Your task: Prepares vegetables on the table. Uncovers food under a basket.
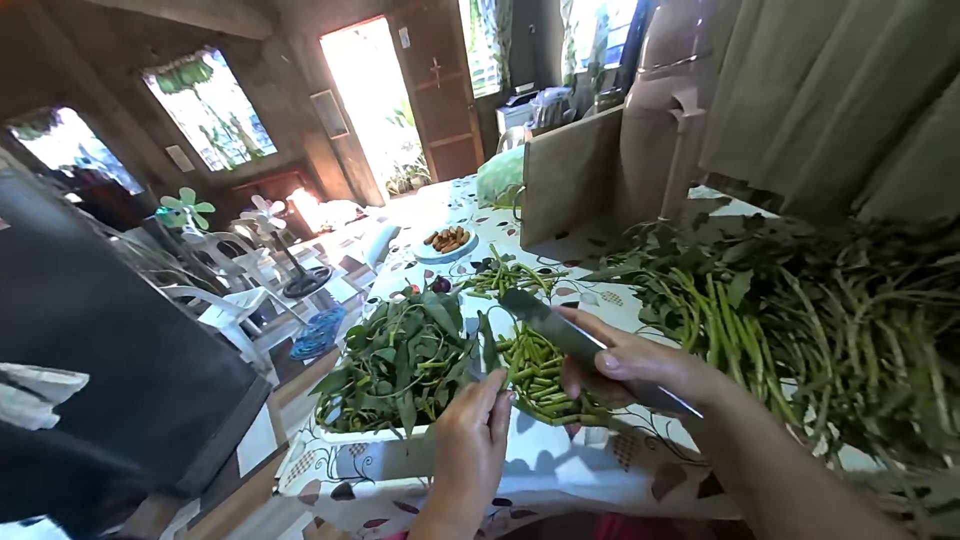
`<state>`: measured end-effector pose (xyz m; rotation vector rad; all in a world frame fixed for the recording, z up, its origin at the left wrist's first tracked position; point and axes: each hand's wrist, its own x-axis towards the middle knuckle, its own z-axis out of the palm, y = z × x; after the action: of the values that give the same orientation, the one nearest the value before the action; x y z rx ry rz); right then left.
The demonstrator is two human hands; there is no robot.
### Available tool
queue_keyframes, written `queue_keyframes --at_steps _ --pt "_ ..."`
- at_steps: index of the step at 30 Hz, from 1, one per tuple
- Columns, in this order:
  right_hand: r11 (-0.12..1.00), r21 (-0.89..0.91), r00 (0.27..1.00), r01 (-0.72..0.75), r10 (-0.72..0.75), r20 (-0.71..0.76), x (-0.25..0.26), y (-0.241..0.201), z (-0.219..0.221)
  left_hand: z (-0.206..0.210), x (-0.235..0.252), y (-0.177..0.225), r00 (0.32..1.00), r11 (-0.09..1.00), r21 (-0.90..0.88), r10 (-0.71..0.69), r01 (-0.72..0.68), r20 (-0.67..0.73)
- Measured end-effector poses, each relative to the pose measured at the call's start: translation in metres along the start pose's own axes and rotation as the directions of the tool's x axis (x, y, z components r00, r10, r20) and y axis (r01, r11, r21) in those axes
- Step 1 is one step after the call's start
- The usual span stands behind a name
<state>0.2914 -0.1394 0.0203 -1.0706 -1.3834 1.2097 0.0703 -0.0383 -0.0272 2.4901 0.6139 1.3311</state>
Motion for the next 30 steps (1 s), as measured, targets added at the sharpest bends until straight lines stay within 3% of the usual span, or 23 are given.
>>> queue_keyframes --at_steps 5,10,14,17,20,23,27,30 --pt "0.992 0.125 0.991 0.015 -0.031 0.129 0.011 0.013 0.016 0.002 0.005 0.000 1.000 1.000 0.009 0.016 -0.016 -0.008" --pt "0.995 0.099 0.998 0.030 -0.034 0.045 0.025 0.007 0.033 -0.004 0.008 -0.004 1.000 0.999 0.036 0.015 -0.014 -0.023" --pt "0.991 -0.120 0.992 0.052 -0.065 -0.104 0.036 0.001 0.053 -0.013 0.008 -0.001 1.000 0.999 0.020 -0.028 0.028 0.009" --pt "0.941 -0.334 0.982 -0.046 -0.018 -0.186 0.055 -0.009 0.067 -0.027 0.008 0.010 0.991 0.986 0.108 -0.133 0.129 0.033" --pt "0.909 -0.407 0.991 -0.094 0.046 -0.128 0.083 -0.031 0.086 -0.045 0.009 0.008 0.975 0.948 0.233 -0.204 0.218 -0.083" --pt "0.866 -0.491 0.995 -0.093 0.070 -0.066 0.114 -0.050 0.108 -0.060 0.007 -0.004 0.964 0.929 0.287 -0.180 0.233 -0.198" --pt "0.889 -0.449 0.990 -0.084 0.024 -0.138 0.156 -0.051 0.113 -0.077 -0.009 -0.003 0.965 0.953 0.175 -0.225 0.247 -0.137" --pt "0.925 -0.329 0.980 -0.192 0.160 -0.122 0.167 -0.054 0.093 -0.091 -0.012 -0.023 0.944 0.948 0.034 -0.310 0.316 -0.115"
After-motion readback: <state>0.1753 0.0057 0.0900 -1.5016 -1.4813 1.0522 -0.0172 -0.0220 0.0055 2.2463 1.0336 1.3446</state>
